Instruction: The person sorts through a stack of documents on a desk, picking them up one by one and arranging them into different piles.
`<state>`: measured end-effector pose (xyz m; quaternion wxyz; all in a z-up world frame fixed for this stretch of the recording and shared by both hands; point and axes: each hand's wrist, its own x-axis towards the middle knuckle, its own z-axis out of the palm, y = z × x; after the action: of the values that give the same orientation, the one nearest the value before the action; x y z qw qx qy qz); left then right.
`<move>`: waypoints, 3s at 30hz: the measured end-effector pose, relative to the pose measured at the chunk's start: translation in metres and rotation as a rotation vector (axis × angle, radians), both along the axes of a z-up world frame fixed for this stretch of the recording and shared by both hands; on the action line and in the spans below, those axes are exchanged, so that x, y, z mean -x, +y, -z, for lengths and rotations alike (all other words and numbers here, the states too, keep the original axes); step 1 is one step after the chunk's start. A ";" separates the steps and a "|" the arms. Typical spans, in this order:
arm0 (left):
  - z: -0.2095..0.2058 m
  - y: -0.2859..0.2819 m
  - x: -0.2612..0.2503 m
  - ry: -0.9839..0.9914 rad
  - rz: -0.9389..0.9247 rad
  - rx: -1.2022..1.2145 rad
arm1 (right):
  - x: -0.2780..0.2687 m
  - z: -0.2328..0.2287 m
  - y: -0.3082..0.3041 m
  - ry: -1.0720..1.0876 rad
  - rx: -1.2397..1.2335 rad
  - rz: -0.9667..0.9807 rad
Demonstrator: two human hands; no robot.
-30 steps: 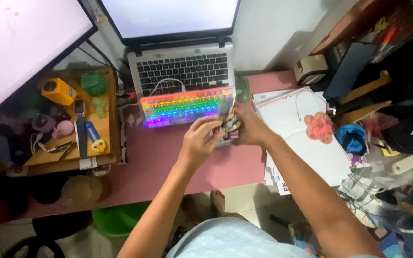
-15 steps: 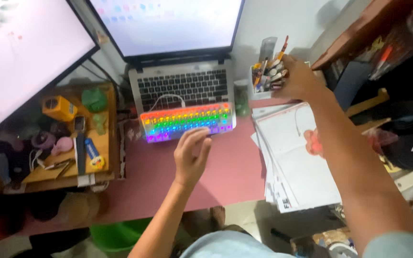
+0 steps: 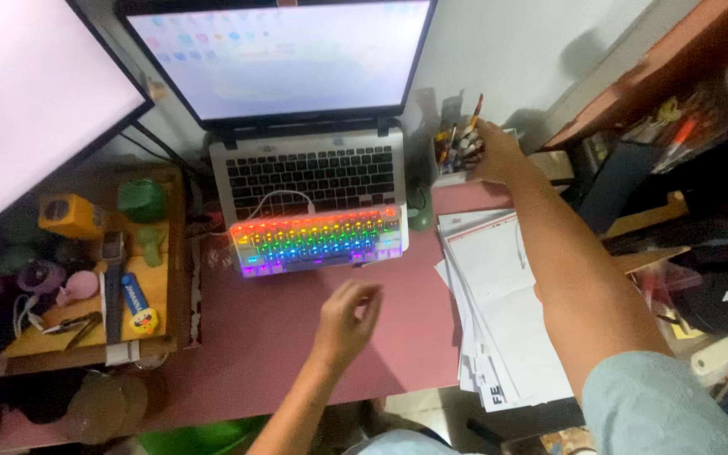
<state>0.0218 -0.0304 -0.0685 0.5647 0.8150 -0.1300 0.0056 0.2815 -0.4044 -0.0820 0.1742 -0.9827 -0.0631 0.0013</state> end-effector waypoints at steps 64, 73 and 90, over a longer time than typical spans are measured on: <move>0.092 -0.249 0.034 0.859 0.062 0.649 | 0.011 -0.078 0.053 -0.340 -0.278 0.201; 0.069 -0.215 0.015 0.830 0.003 0.686 | 0.005 -0.028 0.049 -0.251 -0.143 0.135; -0.030 0.040 0.021 0.692 -0.021 0.649 | 0.222 -0.107 0.106 0.678 -0.553 0.498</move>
<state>0.0003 0.0100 -0.0389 0.8001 0.5519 0.0824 -0.2202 0.0591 -0.2986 0.0253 0.4338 -0.8293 0.2355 0.2620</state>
